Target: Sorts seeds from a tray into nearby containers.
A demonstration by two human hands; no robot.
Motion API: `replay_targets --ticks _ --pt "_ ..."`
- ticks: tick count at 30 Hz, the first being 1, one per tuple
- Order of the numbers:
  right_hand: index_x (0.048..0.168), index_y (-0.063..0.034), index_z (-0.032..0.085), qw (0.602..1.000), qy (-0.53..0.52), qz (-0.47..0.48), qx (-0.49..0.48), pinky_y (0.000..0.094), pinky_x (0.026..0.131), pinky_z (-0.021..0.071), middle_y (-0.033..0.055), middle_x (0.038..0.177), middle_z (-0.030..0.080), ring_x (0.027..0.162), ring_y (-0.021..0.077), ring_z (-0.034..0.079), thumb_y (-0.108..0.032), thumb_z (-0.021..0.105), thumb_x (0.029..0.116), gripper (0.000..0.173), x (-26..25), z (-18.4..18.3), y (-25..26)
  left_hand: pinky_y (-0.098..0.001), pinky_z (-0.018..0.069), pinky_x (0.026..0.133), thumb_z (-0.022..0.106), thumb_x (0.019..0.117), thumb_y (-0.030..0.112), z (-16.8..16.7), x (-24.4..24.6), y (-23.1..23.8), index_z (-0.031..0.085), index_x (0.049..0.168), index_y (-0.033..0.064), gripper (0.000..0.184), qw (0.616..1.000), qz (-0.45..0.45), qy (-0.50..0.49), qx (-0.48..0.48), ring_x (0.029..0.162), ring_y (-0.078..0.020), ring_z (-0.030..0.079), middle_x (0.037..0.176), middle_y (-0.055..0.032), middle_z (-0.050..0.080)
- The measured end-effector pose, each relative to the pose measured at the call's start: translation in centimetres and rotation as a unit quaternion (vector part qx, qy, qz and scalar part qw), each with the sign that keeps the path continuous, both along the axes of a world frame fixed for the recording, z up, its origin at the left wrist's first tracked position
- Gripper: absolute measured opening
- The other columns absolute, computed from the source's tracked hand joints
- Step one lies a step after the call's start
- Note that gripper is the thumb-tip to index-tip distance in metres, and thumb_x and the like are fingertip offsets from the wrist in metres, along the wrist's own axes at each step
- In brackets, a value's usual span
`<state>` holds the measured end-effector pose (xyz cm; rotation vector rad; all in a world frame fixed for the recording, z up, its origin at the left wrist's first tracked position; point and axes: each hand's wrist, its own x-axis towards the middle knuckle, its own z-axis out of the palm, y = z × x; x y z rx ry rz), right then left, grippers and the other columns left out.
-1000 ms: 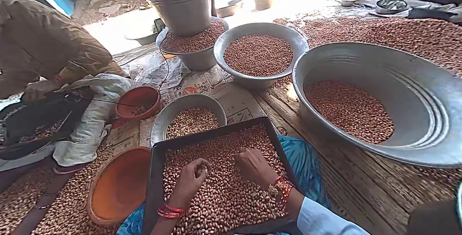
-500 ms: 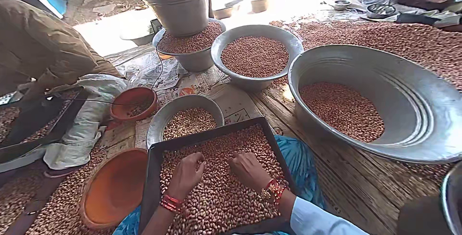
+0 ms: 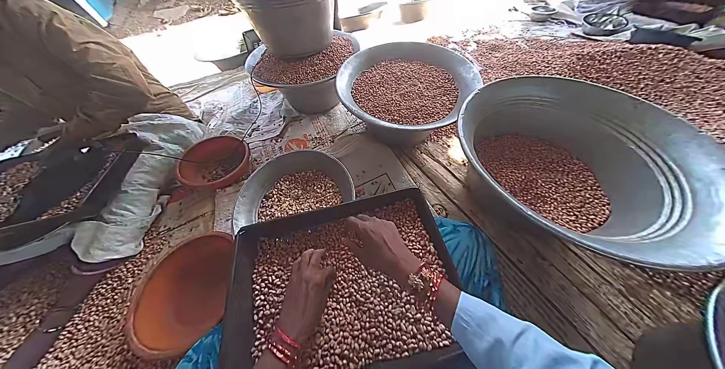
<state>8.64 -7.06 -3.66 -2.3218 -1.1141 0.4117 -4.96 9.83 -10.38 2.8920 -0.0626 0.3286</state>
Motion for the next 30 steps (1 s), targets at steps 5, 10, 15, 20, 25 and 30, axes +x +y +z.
replay_targets --ticks 5,10,15,20,25,30 --pt "0.109 -0.0043 0.074 0.999 0.015 0.043 0.017 0.0559 0.081 0.0532 0.0166 0.102 0.074 0.094 0.0349 0.072 -0.022 0.059 0.1020 0.024 -0.9 0.6 0.5 -0.0598 0.0533 0.094 0.085 0.0757 0.009 0.0 -0.2 -0.6 0.081 0.085 0.0098 0.010 0.999 0.001 -0.003 0.036 0.114 -0.0456 0.066 0.112 -0.0215 0.073" --pt "0.099 0.0033 0.070 0.986 0.011 0.128 -0.106 0.0596 0.077 0.0515 0.0239 0.094 0.071 0.091 0.0429 0.070 -0.014 0.055 0.1019 0.022 -3.1 -3.7 0.8 -0.0574 0.0556 0.090 0.077 0.0829 0.013 -0.4 -0.6 -1.1 0.080 0.088 0.0060 0.009 0.999 0.010 0.001 0.043 0.113 -0.0440 0.067 0.112 -0.0205 0.073" --pt "0.102 0.0022 0.069 0.984 -0.015 0.137 -0.112 0.0583 0.078 0.0526 0.0235 0.100 0.071 0.094 0.0428 0.070 -0.011 0.053 0.1032 0.021 -3.6 -4.6 1.1 -0.0509 0.0589 0.085 0.074 0.0809 0.010 -0.9 -0.6 -0.4 0.080 0.091 0.0043 0.013 1.000 0.021 -0.017 -0.012 0.104 -0.0390 0.070 0.104 -0.0181 0.074" --pt "0.106 0.0005 0.070 0.983 -0.020 0.148 -0.109 0.0593 0.079 0.0521 0.0235 0.098 0.071 0.094 0.0436 0.069 -0.010 0.053 0.1029 0.020 -3.6 -5.0 0.8 -0.0309 0.0543 0.070 0.052 0.0797 0.009 2.0 -1.4 4.4 0.065 0.113 0.0011 0.037 0.947 0.121 0.033 -0.297 0.077 -0.0128 0.065 0.095 -0.0065 0.068" --pt "0.107 -0.0007 0.068 0.978 0.003 0.163 -0.134 0.0596 0.078 0.0511 0.0218 0.098 0.071 0.093 0.0417 0.069 -0.014 0.055 0.1012 0.019 -3.3 -4.9 1.5 -0.0448 0.0563 0.070 0.068 0.0869 0.004 1.6 -3.5 2.8 0.079 0.097 0.0033 0.014 0.978 0.081 0.081 -0.176 0.072 -0.0275 0.066 0.082 -0.0137 0.070" --pt "0.113 -0.0026 0.068 0.994 0.022 0.093 -0.048 0.0576 0.078 0.0516 0.0197 0.098 0.072 0.092 0.0382 0.071 -0.021 0.057 0.1009 0.024 -2.2 -2.6 1.7 -0.0536 0.0608 0.070 0.078 0.0853 0.008 -0.1 -3.9 1.2 0.079 0.099 0.0018 0.015 0.989 0.101 0.072 -0.080 0.079 -0.0377 0.073 0.091 -0.0211 0.071"
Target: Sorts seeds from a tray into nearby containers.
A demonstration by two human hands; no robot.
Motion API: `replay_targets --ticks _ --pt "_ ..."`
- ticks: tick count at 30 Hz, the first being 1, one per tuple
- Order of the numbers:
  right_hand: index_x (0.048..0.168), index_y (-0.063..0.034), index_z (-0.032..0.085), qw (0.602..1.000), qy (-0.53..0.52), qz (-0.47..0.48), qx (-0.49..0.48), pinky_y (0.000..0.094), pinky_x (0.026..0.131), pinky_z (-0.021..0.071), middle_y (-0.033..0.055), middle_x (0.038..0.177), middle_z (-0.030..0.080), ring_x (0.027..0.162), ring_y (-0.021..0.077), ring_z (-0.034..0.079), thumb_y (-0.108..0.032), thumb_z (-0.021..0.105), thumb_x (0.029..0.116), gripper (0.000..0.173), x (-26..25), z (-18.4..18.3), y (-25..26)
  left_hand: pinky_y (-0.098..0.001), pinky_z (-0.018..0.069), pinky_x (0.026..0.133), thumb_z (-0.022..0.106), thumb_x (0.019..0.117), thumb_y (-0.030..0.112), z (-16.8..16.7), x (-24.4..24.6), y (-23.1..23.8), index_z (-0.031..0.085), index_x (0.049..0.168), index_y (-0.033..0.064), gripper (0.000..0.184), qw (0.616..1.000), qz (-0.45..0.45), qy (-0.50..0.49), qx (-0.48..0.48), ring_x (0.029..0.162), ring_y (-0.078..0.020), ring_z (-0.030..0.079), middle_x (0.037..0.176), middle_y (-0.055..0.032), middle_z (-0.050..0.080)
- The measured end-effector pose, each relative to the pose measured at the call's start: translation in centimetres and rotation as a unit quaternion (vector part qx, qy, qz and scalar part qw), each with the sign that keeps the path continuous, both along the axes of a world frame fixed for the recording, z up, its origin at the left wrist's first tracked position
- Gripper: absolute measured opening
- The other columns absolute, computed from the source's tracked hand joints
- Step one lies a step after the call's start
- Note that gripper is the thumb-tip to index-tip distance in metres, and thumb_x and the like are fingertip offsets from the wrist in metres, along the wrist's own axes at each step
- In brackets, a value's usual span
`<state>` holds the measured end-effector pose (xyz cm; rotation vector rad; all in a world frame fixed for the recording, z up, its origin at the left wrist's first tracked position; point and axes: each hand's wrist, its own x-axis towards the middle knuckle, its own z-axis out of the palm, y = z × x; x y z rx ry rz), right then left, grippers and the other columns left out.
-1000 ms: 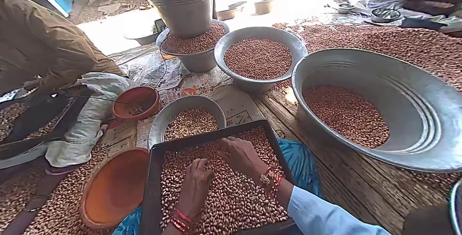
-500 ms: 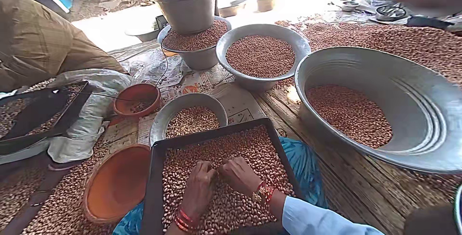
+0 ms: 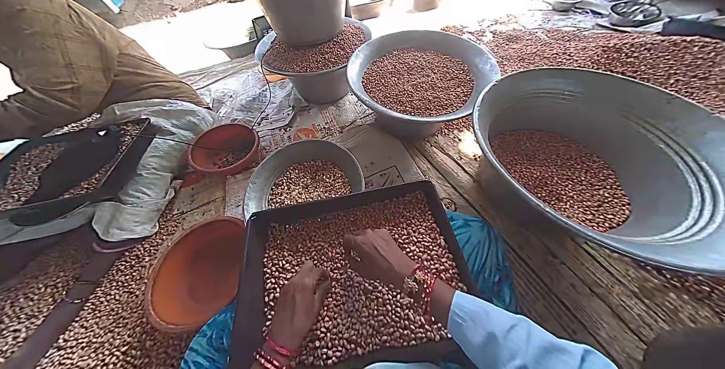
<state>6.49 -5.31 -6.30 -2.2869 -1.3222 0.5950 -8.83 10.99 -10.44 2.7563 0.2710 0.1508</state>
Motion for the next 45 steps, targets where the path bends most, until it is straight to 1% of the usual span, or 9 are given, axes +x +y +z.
replay_targets --ticks 4,12,15,19,27,30,34,38,45 --pt "0.117 -0.0102 0.073 0.947 -0.060 -0.180 0.258 0.0449 0.064 0.0553 0.0089 0.088 0.073 0.073 0.0255 0.070 -0.021 0.064 0.0962 0.025 0.8 1.6 0.0 -0.0552 0.0596 0.070 0.077 0.0849 0.007 0.4 0.3 -0.5 0.078 0.097 0.0006 0.014 1.000 -0.006 0.023 -0.011 0.078 -0.0397 0.072 0.088 -0.0219 0.070" --pt "0.112 -0.0058 0.073 0.997 0.039 -0.064 0.018 0.0567 0.078 0.0527 0.0170 0.101 0.074 0.093 0.0358 0.071 -0.019 0.056 0.1027 0.024 -1.0 1.7 -3.2 -0.0215 0.0561 0.059 0.053 0.0887 0.008 2.3 0.9 3.7 0.062 0.105 0.0022 0.019 0.926 0.102 0.015 -0.363 0.064 -0.0042 0.065 0.083 0.0003 0.068" --pt "0.113 -0.0043 0.073 0.997 0.043 -0.059 -0.031 0.0589 0.081 0.0527 0.0192 0.105 0.074 0.097 0.0386 0.071 -0.019 0.055 0.1036 0.025 -1.4 1.2 -3.5 -0.0359 0.0456 0.063 0.060 0.0915 0.007 2.1 0.8 1.8 0.071 0.105 0.0013 0.018 0.972 0.058 0.075 -0.213 0.063 -0.0157 0.053 0.075 -0.0057 0.061" --pt "0.110 -0.0031 0.072 0.997 0.023 -0.048 -0.062 0.0588 0.079 0.0528 0.0204 0.103 0.073 0.096 0.0399 0.071 -0.018 0.054 0.1033 0.024 -1.7 0.4 -3.9 -0.0556 0.0581 0.084 0.074 0.0902 0.010 0.8 0.7 -0.7 0.078 0.103 0.0021 0.016 0.995 0.018 0.074 -0.058 0.092 -0.0392 0.073 0.098 -0.0205 0.074" --pt "0.107 -0.0021 0.073 0.996 0.024 0.000 -0.082 0.0602 0.079 0.0522 0.0212 0.102 0.073 0.095 0.0411 0.070 -0.018 0.057 0.1018 0.023 -2.9 -0.5 -3.4 -0.0523 0.0548 0.083 0.068 0.0946 0.013 3.1 2.3 0.0 0.075 0.107 0.0005 0.019 0.979 -0.012 0.184 -0.081 0.083 -0.0354 0.069 0.092 -0.0192 0.072" --pt "0.107 0.0007 0.071 0.994 0.005 0.015 -0.106 0.0600 0.078 0.0523 0.0237 0.102 0.071 0.095 0.0433 0.070 -0.019 0.059 0.1022 0.024 -3.5 -1.1 -2.9 -0.0475 0.0578 0.076 0.072 0.0878 0.005 6.0 2.9 2.7 0.075 0.097 0.0008 0.011 0.998 0.024 -0.033 -0.051 0.079 -0.0299 0.070 0.090 -0.0163 0.071" --pt "0.110 0.0013 0.069 0.990 0.003 0.020 -0.139 0.0588 0.079 0.0525 0.0242 0.103 0.071 0.096 0.0430 0.069 -0.015 0.055 0.1031 0.023 -3.8 -0.7 -2.5 -0.0490 0.0545 0.093 0.064 0.0873 0.011 10.2 2.8 6.4 0.070 0.115 -0.0011 0.031 0.966 0.070 -0.248 0.037 0.111 -0.0391 0.066 0.126 -0.0259 0.064" --pt "0.105 0.0036 0.067 0.989 0.008 0.029 -0.144 0.0584 0.078 0.0520 0.0245 0.100 0.070 0.096 0.0429 0.069 -0.015 0.054 0.1030 0.023 -3.6 -0.6 -2.5 -0.0515 0.0599 0.075 0.070 0.0847 0.000 8.3 0.4 6.9 0.076 0.097 0.0025 0.014 0.987 0.054 -0.146 0.046 0.084 -0.0322 0.073 0.097 -0.0160 0.073" --pt "0.105 0.0045 0.067 0.979 0.016 0.100 -0.179 0.0617 0.082 0.0487 0.0257 0.101 0.069 0.099 0.0444 0.067 -0.015 0.058 0.1011 0.022 -1.3 1.8 -1.1 -0.0576 0.0590 0.067 0.081 0.0792 -0.001 2.2 -2.7 6.2 0.079 0.094 0.0031 0.016 0.990 0.032 0.000 0.139 0.087 -0.0425 0.073 0.093 -0.0198 0.074"
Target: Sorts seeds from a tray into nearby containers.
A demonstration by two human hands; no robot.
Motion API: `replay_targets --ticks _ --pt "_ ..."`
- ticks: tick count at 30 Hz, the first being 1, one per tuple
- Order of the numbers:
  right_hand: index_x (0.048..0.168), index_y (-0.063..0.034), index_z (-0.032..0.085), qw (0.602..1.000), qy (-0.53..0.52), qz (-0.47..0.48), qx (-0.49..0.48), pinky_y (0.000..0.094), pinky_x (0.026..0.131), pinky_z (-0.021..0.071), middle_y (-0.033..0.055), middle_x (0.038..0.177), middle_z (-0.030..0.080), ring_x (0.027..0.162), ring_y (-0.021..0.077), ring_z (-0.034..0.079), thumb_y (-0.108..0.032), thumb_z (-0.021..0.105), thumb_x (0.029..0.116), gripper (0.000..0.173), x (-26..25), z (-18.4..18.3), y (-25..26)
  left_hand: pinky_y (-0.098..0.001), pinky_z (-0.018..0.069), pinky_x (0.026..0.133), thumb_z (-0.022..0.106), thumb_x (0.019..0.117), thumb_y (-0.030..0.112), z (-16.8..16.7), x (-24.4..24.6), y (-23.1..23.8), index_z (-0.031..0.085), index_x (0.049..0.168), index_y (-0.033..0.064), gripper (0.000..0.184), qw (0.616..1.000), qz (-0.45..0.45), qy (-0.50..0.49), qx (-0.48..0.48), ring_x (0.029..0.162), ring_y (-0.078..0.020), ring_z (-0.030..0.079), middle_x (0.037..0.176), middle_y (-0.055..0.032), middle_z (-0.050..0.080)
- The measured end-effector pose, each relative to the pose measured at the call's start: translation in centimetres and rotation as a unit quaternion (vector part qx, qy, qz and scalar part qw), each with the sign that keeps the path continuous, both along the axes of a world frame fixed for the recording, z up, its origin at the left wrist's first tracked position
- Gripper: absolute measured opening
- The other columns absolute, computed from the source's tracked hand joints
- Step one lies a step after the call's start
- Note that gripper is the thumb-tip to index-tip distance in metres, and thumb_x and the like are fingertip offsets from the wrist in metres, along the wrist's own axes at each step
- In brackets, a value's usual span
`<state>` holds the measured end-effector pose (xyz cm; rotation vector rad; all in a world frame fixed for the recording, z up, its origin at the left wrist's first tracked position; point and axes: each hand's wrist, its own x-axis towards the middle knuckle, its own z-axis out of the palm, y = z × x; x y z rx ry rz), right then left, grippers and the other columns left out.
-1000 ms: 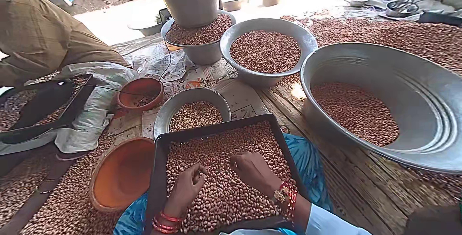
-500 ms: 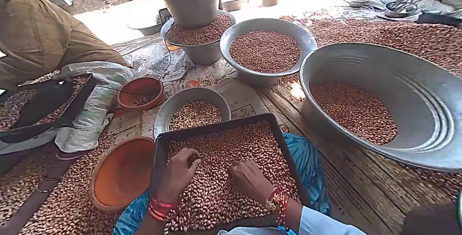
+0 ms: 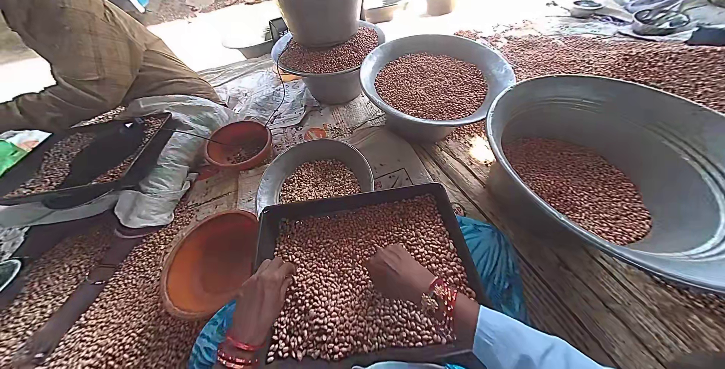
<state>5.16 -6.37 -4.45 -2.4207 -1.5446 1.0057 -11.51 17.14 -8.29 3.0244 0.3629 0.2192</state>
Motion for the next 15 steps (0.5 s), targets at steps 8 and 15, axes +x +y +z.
replay_targets --ticks 8,15 --pt "0.120 -0.0066 0.071 0.890 -0.150 -0.236 0.359 0.0485 0.072 0.0560 0.0153 0.101 0.073 0.084 0.0316 0.072 -0.021 0.059 0.1017 0.026 4.3 4.8 -0.6 -0.0592 0.0579 0.071 0.071 0.0864 0.002 3.4 2.3 2.2 0.073 0.109 -0.0028 0.023 0.982 0.045 -0.175 -0.055 0.080 -0.0417 0.072 0.097 -0.0250 0.070" --pt "0.130 -0.0024 0.065 0.942 -0.097 -0.323 0.007 0.0585 0.096 0.0498 0.0236 0.122 0.069 0.118 0.0412 0.065 -0.018 0.052 0.1045 0.032 6.9 4.0 -5.7 -0.0626 0.0566 0.081 0.068 0.0906 -0.003 2.9 4.7 2.1 0.078 0.101 -0.0002 0.014 0.994 0.032 -0.076 -0.069 0.092 -0.0439 0.073 0.097 -0.0231 0.074"
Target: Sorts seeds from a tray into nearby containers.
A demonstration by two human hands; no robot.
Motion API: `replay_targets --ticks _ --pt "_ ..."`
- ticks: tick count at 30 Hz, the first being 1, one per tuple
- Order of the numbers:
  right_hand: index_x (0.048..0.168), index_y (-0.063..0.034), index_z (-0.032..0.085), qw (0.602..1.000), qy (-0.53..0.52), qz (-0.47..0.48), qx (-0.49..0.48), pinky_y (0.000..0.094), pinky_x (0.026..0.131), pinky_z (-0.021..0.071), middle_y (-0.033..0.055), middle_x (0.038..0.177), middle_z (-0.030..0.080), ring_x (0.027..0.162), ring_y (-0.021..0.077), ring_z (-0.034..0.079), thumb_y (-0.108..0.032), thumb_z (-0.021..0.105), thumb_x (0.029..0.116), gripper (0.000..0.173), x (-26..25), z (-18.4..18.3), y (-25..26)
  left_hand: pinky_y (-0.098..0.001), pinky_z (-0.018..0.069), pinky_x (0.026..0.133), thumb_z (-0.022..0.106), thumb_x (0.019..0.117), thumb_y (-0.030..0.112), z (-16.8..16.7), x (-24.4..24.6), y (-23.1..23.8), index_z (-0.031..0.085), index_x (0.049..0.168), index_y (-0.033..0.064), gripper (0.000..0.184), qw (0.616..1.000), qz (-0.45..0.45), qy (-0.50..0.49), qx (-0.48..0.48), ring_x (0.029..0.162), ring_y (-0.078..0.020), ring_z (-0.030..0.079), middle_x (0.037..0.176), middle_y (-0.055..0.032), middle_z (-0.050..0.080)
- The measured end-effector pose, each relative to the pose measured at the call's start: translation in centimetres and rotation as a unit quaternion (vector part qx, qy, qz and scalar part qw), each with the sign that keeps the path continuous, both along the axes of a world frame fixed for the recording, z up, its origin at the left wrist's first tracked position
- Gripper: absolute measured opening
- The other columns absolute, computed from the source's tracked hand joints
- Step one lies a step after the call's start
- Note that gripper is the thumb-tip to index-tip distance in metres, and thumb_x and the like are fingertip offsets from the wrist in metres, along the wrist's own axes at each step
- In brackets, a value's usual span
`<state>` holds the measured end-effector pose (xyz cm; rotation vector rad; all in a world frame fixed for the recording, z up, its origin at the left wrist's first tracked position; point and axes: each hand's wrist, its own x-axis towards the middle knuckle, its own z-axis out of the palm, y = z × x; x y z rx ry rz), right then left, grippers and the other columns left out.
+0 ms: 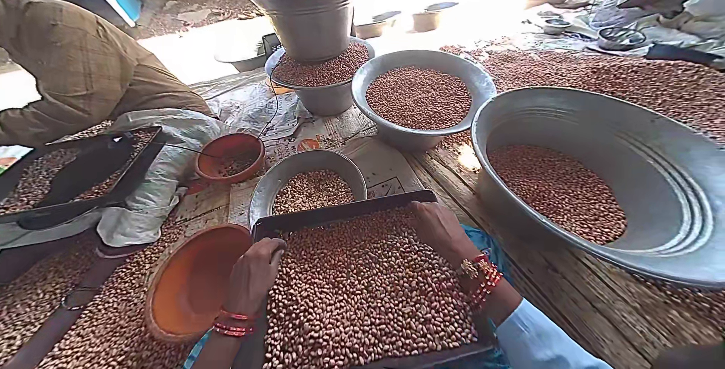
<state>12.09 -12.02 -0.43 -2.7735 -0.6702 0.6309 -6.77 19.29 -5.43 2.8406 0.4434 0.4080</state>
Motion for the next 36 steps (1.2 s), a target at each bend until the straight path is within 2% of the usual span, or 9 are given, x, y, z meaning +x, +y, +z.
replay_targets --ticks 6,10,13,16,20,23,26,31,36 --pt "0.130 0.0053 0.059 0.998 0.017 -0.027 -0.058 0.0576 0.096 0.0499 0.0276 0.128 0.063 0.121 0.0429 0.063 -0.008 0.052 0.1017 0.033 0.4 -1.6 -0.7 -0.0612 0.0562 0.086 0.069 0.0915 -0.001 -2.4 0.8 -0.9 0.076 0.107 -0.0025 0.017 0.994 0.009 0.099 0.033 0.104 -0.0462 0.070 0.106 -0.0261 0.073" --pt "0.152 0.0078 0.035 0.994 0.026 -0.028 -0.099 0.0551 0.093 0.0543 0.0322 0.148 0.042 0.125 0.0479 0.057 0.001 0.049 0.1015 0.053 -2.7 -3.9 2.4 -0.0593 0.0563 0.087 0.067 0.0936 0.004 -2.0 1.0 -1.4 0.076 0.106 -0.0024 0.016 0.990 0.019 0.130 0.041 0.105 -0.0448 0.070 0.106 -0.0251 0.073" --pt "0.158 0.0086 0.025 0.996 0.050 0.040 -0.067 0.0562 0.092 0.0548 0.0357 0.151 0.038 0.123 0.0512 0.058 0.001 0.051 0.1016 0.062 -7.0 -5.0 4.4 -0.0644 0.0535 0.082 0.068 0.0903 0.004 -0.5 1.1 -1.0 0.073 0.104 -0.0025 0.016 0.994 0.055 0.073 -0.065 0.092 -0.0456 0.072 0.095 -0.0256 0.073" --pt "0.152 0.0020 0.039 0.980 0.115 0.163 0.017 0.0570 0.087 0.0563 0.0329 0.144 0.046 0.112 0.0485 0.063 -0.004 0.059 0.0984 0.058 -11.0 -4.8 5.3 -0.0623 0.0496 0.073 0.056 0.0861 -0.003 0.9 1.4 0.5 0.069 0.101 -0.0039 0.019 0.989 0.089 -0.033 -0.115 0.077 -0.0412 0.067 0.083 -0.0229 0.068" --pt "0.137 -0.0080 0.063 0.935 0.168 0.268 0.158 0.0600 0.087 0.0542 0.0226 0.135 0.062 0.111 0.0413 0.067 -0.015 0.058 0.1017 0.036 -12.6 -5.0 5.7 -0.0618 0.0506 0.079 0.059 0.1001 0.004 1.7 2.5 1.5 0.073 0.110 -0.0009 0.017 0.990 0.117 0.028 -0.069 0.081 -0.0417 0.067 0.088 -0.0242 0.070" --pt "0.132 -0.0065 0.066 0.950 0.107 0.240 0.168 0.0577 0.088 0.0545 0.0207 0.124 0.068 0.109 0.0393 0.069 -0.017 0.058 0.1033 0.031 -10.0 -4.1 5.0 -0.0673 0.0508 0.090 0.054 0.1043 0.009 1.2 3.4 1.1 0.073 0.118 -0.0006 0.026 0.983 0.117 0.139 0.022 0.107 -0.0502 0.069 0.112 -0.0290 0.072" --pt "0.133 -0.0055 0.065 0.979 0.044 0.158 0.117 0.0566 0.089 0.0541 0.0218 0.122 0.068 0.109 0.0398 0.069 -0.017 0.053 0.1051 0.032 -6.0 -2.2 2.8 -0.0636 0.0537 0.086 0.048 0.1054 0.006 1.0 4.0 -0.2 0.073 0.115 -0.0029 0.028 0.965 0.133 0.201 0.103 0.104 -0.0489 0.070 0.112 -0.0283 0.071" --pt "0.130 -0.0045 0.066 0.995 -0.030 0.041 0.087 0.0554 0.091 0.0531 0.0221 0.120 0.069 0.111 0.0390 0.068 -0.015 0.050 0.1050 0.031 -2.1 -0.3 -2.0 -0.0573 0.0524 0.094 0.047 0.1048 0.004 2.1 5.6 -2.0 0.067 0.122 -0.0032 0.027 0.917 0.183 0.334 0.121 0.115 -0.0445 0.066 0.122 -0.0249 0.069" --pt "0.119 -0.0033 0.070 0.997 0.003 0.053 0.060 0.0571 0.090 0.0522 0.0212 0.113 0.071 0.109 0.0394 0.069 -0.015 0.050 0.1052 0.027 -2.0 -1.6 -2.9 -0.0567 0.0515 0.096 0.049 0.1039 0.007 1.9 6.0 -2.1 0.064 0.122 -0.0058 0.027 0.907 0.178 0.358 0.130 0.117 -0.0440 0.066 0.122 -0.0257 0.068"
